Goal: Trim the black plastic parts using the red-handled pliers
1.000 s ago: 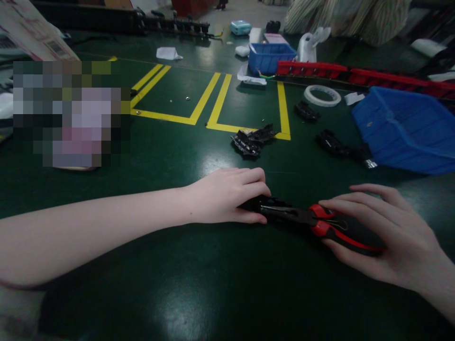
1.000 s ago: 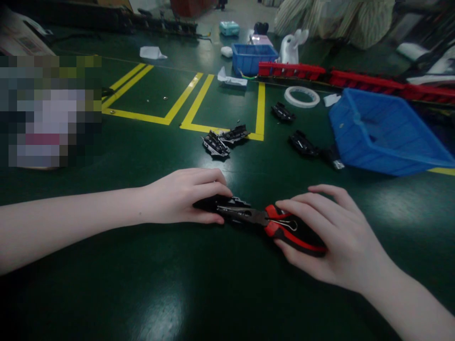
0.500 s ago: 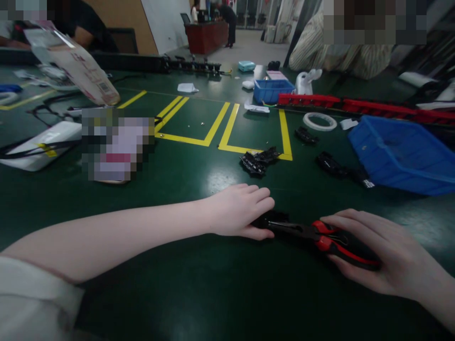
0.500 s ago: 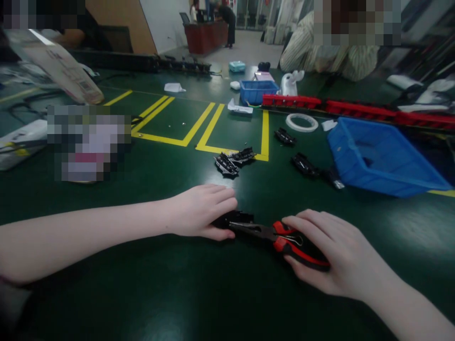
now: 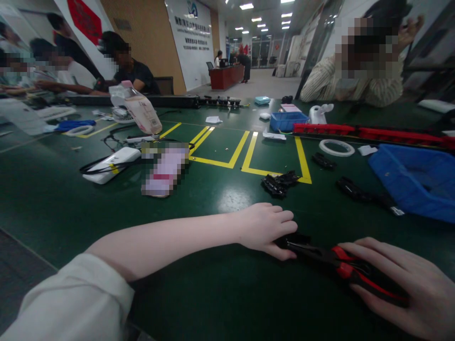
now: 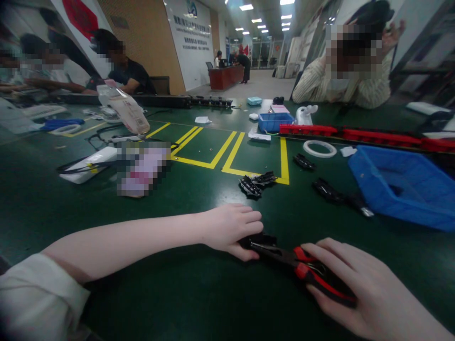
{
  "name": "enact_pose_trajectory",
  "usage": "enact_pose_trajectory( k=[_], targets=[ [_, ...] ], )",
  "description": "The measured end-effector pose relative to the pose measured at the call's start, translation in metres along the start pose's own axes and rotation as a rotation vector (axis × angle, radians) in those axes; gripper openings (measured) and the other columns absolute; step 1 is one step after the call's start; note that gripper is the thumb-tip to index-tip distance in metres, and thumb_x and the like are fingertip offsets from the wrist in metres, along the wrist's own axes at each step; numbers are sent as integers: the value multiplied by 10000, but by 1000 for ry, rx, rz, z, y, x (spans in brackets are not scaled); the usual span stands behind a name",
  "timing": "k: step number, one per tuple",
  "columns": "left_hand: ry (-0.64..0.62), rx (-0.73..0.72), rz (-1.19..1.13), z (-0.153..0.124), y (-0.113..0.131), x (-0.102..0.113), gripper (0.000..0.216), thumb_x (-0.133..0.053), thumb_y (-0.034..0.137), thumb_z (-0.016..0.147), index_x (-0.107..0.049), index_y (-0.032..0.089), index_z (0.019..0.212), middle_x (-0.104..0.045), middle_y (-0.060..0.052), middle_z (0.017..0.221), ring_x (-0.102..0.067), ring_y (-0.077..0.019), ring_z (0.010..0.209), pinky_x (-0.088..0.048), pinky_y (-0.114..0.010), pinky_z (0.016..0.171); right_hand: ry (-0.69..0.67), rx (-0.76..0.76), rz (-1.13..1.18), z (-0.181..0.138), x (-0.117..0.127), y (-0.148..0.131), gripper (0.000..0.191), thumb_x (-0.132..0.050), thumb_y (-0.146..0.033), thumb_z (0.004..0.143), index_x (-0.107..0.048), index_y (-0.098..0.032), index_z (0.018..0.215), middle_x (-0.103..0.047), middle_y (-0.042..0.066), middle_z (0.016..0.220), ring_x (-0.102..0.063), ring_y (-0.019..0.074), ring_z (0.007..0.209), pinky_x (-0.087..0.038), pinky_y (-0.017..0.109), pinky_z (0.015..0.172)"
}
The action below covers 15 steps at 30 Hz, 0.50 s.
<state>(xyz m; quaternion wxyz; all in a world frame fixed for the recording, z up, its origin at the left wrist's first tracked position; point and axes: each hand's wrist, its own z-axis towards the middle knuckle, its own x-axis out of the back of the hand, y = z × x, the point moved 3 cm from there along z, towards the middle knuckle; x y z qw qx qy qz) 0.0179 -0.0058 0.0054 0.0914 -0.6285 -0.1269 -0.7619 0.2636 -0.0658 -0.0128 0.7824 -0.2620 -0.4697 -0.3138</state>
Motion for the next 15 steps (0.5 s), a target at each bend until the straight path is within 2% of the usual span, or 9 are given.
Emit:
enact_pose_trajectory(
  k=[4,9,15],
  targets=[
    [-1,13,5,-1,-1,0,402,-549,536,834,-580,136,868,-581,-40,860,-533,-162,692,-417,-284,593,-45,183,-74,5,5,2,450,-615,-383,743,-584,-240,1169,-677,72,1005,-684,225,836,-586,306,690],
    [2,6,-33,-2,-1,1,389,-546,529,838,-574,141,852,-553,-25,834,-509,-147,679,-389,-265,571,-11,89,-43,6,9,6,406,-584,-408,774,-601,-257,1151,-682,77,1008,-677,237,866,-586,335,712],
    [-13,24,-35,-2,-1,2,391,-530,538,848,-567,149,852,-550,-22,833,-498,-148,678,-384,-271,576,-95,157,-72,6,9,8,487,-621,-369,742,-545,-255,1209,-689,78,1043,-688,243,884,-601,323,704]
  ],
)
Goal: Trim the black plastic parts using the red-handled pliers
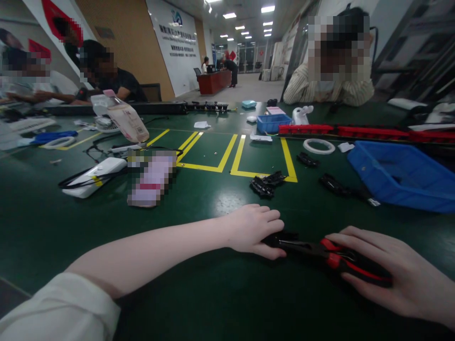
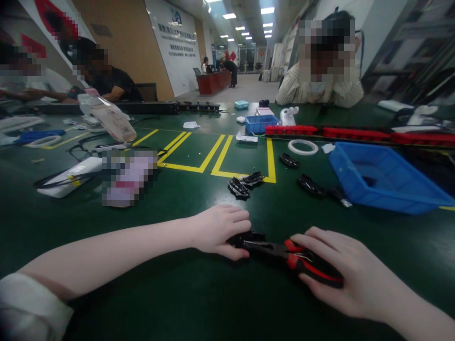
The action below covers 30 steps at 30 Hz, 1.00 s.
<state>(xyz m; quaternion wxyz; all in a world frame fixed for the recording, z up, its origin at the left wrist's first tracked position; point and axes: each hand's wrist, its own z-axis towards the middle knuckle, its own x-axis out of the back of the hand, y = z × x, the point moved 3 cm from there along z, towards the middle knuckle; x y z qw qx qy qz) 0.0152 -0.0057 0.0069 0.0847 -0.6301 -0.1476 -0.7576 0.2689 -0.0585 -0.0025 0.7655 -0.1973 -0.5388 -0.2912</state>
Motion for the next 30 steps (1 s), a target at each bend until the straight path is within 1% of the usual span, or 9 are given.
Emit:
enact_pose_trajectory(
  k=[4,7,12,17,23,30],
  targets=[
    [-14,10,20,0,0,0,391,-530,542,847,-565,153,856,-552,-24,840,-502,-149,678,-382,-273,579,-29,-37,-9,0,-1,-2,492,-604,-358,751,-524,-251,1225,-690,81,1058,-684,243,913,-598,344,729],
    [-6,5,37,0,1,0,388,-528,543,848,-562,156,865,-553,-24,848,-508,-152,688,-383,-277,583,-42,-88,15,0,-5,-8,472,-580,-363,767,-522,-257,1223,-683,85,1081,-674,246,943,-589,371,752],
    [-44,17,45,0,1,0,381,-532,539,845,-561,160,874,-560,-26,862,-518,-158,704,-392,-280,590,-54,-201,71,-1,-7,-15,441,-566,-353,770,-543,-266,1203,-668,81,1104,-645,257,1006,-556,423,820],
    [-52,27,30,0,1,0,380,-515,540,854,-559,163,872,-553,-25,855,-524,-162,713,-407,-282,611,-78,-198,76,2,-2,-15,453,-572,-340,761,-545,-250,1205,-662,90,1112,-642,261,1006,-548,408,825],
    [-57,45,-20,1,0,1,371,-510,526,861,-560,159,891,-542,-16,842,-508,-153,699,-402,-277,608,-68,-185,84,6,8,-15,420,-546,-337,784,-541,-247,1195,-659,91,1093,-652,242,958,-552,389,799],
    [-53,48,-18,0,0,1,381,-508,535,857,-561,159,883,-544,-15,838,-506,-153,699,-405,-279,615,-64,-203,101,6,8,-16,418,-573,-359,768,-572,-235,1167,-669,98,1082,-656,253,956,-554,379,794]
  ],
)
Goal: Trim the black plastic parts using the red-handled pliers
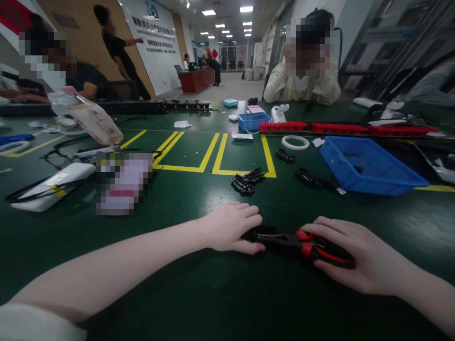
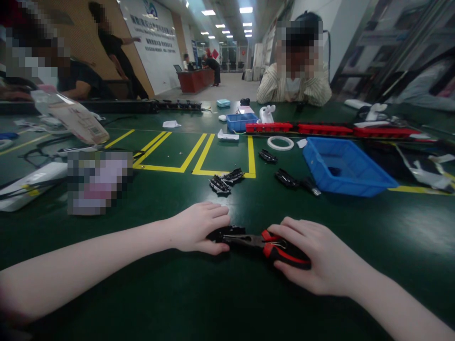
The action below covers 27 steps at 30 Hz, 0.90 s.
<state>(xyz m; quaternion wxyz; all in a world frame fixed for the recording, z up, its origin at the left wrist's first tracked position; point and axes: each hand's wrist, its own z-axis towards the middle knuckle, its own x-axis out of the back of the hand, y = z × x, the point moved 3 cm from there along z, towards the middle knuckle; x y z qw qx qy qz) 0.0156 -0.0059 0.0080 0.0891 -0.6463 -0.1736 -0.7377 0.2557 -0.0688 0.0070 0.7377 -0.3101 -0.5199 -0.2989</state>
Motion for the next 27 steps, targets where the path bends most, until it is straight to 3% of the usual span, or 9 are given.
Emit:
enact_pose_trajectory(
  k=[12,27],
  targets=[
    [1,-12,-2,0,0,0,378,-513,527,859,-563,153,876,-548,-18,841,-509,-153,697,-400,-273,602,-5,-53,22,-5,-9,0,444,-582,-365,761,-574,-256,1192,-678,83,1098,-641,274,1014,-546,429,844],
    [-1,-1,-11,0,1,1,382,-505,537,858,-554,158,872,-544,-15,834,-503,-151,686,-390,-276,595,-3,-28,37,-1,-3,-1,425,-571,-358,764,-581,-239,1172,-675,96,1078,-657,258,963,-550,391,810]
  ],
)
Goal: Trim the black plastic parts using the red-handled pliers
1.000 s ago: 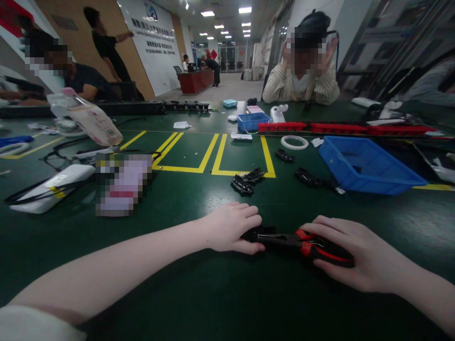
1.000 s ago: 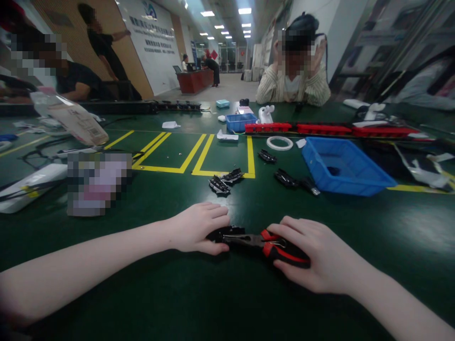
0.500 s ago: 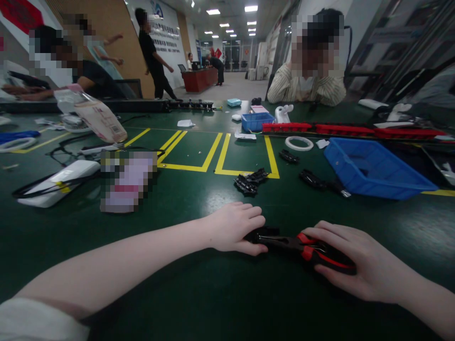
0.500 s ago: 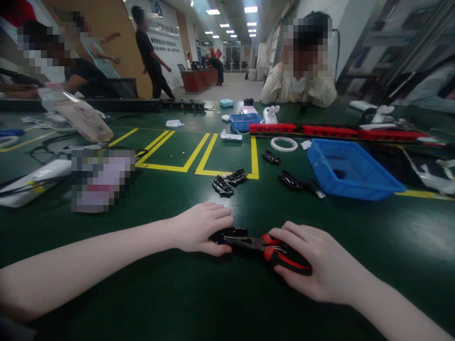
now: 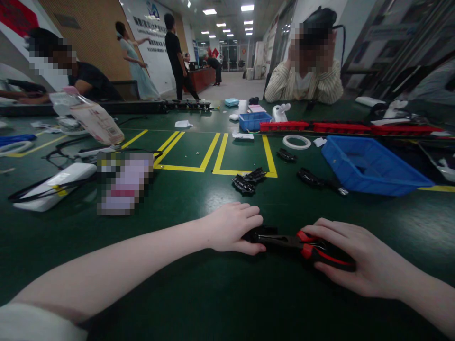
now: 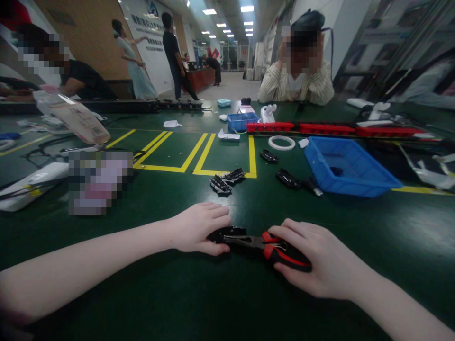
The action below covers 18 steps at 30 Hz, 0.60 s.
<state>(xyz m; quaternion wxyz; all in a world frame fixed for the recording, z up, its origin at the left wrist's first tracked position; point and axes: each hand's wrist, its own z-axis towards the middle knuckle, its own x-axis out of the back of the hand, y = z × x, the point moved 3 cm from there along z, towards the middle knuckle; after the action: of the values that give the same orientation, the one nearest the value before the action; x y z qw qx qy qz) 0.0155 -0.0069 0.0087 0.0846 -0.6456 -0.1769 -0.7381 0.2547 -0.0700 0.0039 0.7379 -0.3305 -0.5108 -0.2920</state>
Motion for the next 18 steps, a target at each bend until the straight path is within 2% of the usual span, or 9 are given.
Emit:
enact_pose_trajectory(
  k=[18],
  targets=[
    [0,1,9,0,0,-1,363,-514,523,858,-543,161,878,-548,-15,843,-519,-159,718,-402,-282,617,-9,4,26,4,1,-5,423,-579,-338,754,-585,-232,1164,-674,85,1066,-662,230,936,-551,357,799]
  ],
)
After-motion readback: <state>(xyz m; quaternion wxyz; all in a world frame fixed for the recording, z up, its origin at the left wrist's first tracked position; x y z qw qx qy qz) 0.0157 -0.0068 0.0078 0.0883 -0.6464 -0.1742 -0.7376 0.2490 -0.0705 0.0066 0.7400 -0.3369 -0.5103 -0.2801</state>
